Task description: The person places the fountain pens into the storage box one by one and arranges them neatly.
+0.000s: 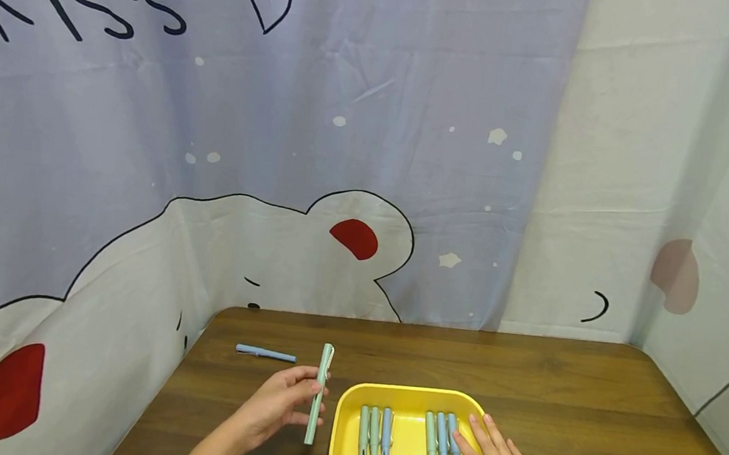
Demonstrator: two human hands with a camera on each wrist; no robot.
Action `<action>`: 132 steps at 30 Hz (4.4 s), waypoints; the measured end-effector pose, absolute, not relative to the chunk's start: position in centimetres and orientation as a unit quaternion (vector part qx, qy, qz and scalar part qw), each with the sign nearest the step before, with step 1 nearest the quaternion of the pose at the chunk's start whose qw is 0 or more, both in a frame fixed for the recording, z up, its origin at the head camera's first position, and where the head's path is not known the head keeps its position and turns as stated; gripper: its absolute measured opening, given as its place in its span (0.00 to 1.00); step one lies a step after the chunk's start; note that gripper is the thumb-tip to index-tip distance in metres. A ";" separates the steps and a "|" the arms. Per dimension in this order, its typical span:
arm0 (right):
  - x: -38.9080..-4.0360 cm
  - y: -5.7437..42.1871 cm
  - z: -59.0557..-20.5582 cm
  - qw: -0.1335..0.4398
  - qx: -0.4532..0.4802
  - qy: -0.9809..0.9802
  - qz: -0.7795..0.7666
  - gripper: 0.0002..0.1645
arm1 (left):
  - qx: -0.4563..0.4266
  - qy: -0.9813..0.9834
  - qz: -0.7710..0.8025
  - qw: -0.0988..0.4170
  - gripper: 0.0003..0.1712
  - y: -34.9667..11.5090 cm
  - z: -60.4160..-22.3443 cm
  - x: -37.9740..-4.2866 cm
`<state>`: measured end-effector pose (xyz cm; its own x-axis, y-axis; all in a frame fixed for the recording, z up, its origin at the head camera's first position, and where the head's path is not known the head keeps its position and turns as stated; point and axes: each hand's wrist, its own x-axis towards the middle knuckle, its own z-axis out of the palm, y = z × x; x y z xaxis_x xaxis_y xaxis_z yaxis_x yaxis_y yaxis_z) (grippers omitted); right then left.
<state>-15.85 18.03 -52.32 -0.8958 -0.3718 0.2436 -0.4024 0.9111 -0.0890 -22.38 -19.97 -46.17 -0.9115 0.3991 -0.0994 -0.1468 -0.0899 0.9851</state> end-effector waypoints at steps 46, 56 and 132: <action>-15.7 18.0 -52.7 0.151 0.210 -0.961 0.102 0.36 | 0.080 0.698 0.683 0.199 0.21 -9.3 -46.9 -21.1; -15.6 18.1 -52.3 0.130 0.203 -0.965 0.106 0.36 | 0.074 0.696 0.682 0.211 0.20 -8.4 -47.6 -21.2; -15.9 18.2 -52.9 0.203 0.228 -0.948 0.087 0.36 | 0.013 0.787 0.556 0.266 0.12 -2.6 -50.0 -22.0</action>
<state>-15.93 18.24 -52.90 -0.8139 -0.3968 0.4244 -0.4676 0.8809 -0.0732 -22.01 -2.55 -50.05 -0.8578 0.3164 -0.4051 -0.2764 0.3805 0.8825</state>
